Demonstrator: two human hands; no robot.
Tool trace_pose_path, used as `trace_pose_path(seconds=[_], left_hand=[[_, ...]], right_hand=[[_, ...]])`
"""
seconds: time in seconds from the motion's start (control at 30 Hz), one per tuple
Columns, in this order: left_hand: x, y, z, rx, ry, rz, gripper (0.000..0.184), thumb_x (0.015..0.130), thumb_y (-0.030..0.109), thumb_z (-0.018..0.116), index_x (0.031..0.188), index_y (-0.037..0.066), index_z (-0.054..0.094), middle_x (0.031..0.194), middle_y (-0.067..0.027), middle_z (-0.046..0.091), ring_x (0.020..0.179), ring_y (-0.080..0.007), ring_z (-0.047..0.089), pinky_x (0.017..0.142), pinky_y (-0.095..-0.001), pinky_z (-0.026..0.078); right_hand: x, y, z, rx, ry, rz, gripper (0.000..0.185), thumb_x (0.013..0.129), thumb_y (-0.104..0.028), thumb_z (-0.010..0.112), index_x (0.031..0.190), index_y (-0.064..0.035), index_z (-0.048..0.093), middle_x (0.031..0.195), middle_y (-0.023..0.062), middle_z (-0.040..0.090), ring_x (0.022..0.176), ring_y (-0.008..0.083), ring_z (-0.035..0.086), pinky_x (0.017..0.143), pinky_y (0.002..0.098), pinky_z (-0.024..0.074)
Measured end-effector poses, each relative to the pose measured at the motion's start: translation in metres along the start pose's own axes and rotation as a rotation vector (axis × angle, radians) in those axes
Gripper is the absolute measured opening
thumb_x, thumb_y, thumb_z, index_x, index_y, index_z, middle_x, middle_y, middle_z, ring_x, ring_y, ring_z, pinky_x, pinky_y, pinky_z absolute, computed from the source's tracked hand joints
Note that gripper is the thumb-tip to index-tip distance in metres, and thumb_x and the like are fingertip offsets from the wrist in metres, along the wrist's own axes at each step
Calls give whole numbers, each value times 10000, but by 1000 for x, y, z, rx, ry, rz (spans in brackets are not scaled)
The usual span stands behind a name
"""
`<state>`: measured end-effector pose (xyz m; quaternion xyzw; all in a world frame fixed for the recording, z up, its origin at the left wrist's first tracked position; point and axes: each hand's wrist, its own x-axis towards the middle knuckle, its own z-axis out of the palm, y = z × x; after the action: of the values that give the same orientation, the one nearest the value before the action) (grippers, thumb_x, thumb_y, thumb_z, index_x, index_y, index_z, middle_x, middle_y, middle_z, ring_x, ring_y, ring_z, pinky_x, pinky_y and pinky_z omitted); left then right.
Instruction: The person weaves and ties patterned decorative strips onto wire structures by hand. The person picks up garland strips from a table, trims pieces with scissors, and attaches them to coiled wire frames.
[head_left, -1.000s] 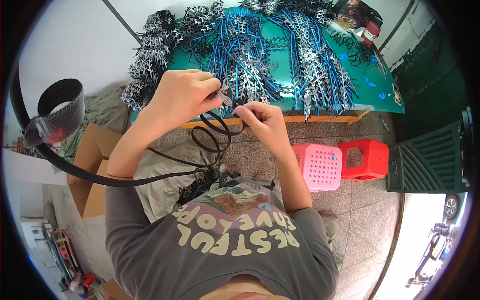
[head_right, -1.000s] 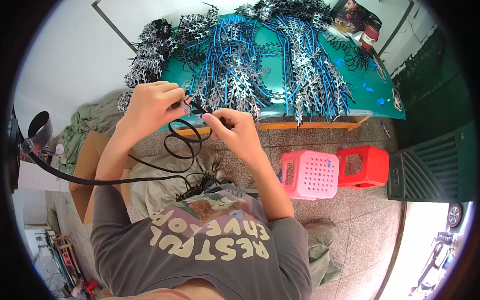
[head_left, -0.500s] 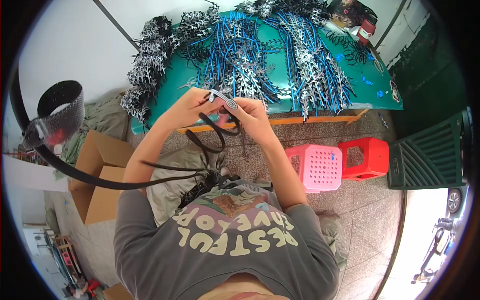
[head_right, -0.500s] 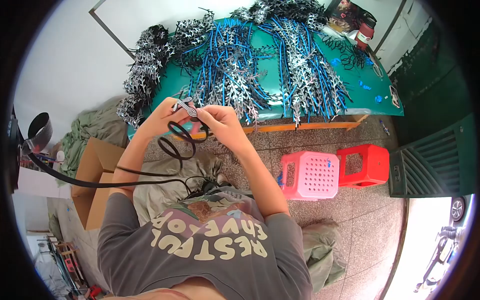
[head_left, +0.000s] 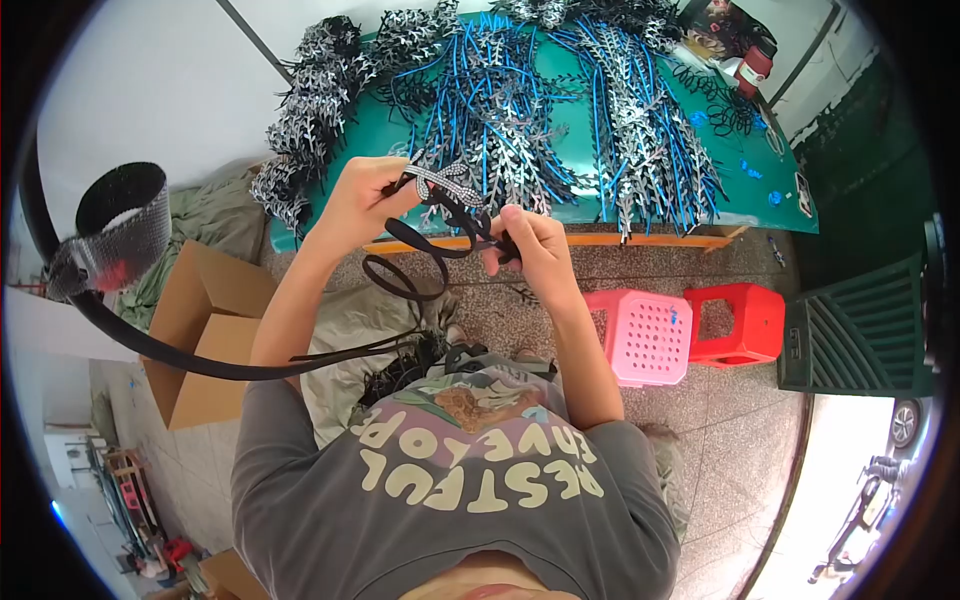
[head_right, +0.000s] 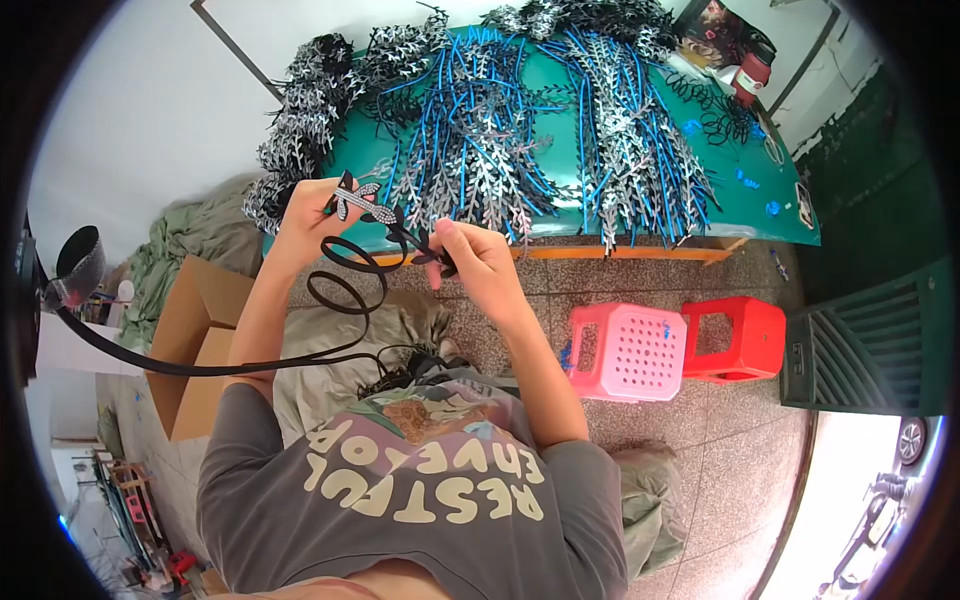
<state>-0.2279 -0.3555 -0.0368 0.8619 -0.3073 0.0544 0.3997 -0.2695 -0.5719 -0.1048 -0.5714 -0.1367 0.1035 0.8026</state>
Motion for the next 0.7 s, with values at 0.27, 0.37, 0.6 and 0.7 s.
trace_pose_path(seconds=[0.27,0.37,0.6,0.7], left_hand=[[-3,11,9,-381,82,-278,197,870,167,562,753,8,557,602,19,468,532,-61,386,485,-214,306],[-5,-1,10,-352,72,-270,207,872,187,567,748,22,562,598,32,448,532,-46,367,472,-204,284],[-2,9,17,-453,164,-399,222,865,191,573,720,23,554,583,35,450,535,-39,374,465,-211,286],[-1,18,18,-495,248,-527,239,863,143,553,663,17,517,558,34,443,521,-35,346,451,-239,263]], right_hand=[[-7,-8,2,1,19,-85,345,940,-291,441,755,-26,561,565,23,549,480,47,471,442,196,286],[-9,-13,1,30,-6,-60,338,945,-242,446,736,9,534,602,21,535,526,70,493,506,220,362],[-7,-11,1,-5,0,-146,361,932,-334,454,777,-35,584,529,20,543,457,43,471,411,186,246],[-9,-13,0,20,11,-116,357,930,-329,460,780,-31,588,529,21,542,461,44,477,412,186,246]])
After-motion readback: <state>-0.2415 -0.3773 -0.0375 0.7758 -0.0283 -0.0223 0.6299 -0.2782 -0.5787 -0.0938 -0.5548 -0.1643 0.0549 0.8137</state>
